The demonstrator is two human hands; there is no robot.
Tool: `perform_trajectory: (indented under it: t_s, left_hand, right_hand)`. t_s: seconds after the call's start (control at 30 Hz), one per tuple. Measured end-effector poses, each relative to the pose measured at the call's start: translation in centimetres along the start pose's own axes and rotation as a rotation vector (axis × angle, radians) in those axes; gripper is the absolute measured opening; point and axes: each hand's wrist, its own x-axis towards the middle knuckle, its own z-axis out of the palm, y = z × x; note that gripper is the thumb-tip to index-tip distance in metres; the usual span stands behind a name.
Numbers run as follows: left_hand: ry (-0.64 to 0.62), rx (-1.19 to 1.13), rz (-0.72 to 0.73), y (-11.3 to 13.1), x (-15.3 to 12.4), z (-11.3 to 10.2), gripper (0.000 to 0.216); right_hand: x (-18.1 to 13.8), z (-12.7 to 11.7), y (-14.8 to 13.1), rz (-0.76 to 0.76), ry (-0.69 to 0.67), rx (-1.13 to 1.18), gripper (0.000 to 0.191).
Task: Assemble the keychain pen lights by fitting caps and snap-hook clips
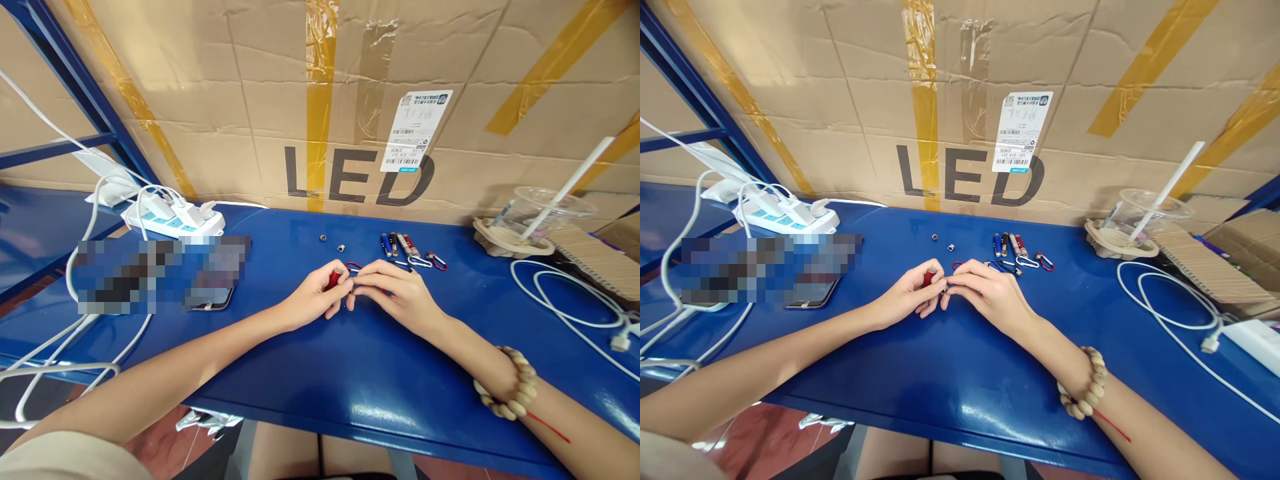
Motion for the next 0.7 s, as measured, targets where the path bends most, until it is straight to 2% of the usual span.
perform_trajectory:
  t_s: [0.13,0.3,0.7]
  left_hand:
    - [0.056,0.021,0.004,-0.18,0.15,0.1,0.033]
    - [0.054,0.039,0.034,-0.12,0.17,0.17,0.032]
    - [0.13,0.043,0.084,0.11,0.2,0.27,0.03]
  right_hand:
    - [0.01,0.04,-0.15,-0.005,0.017,-0.078,0.02]
    - [0.18,-0.16,-0.63,-0.007,0.04,-0.202,0.021]
    - [0.3,-0.27,-0.81,0.033,0.104,-0.179,0.02]
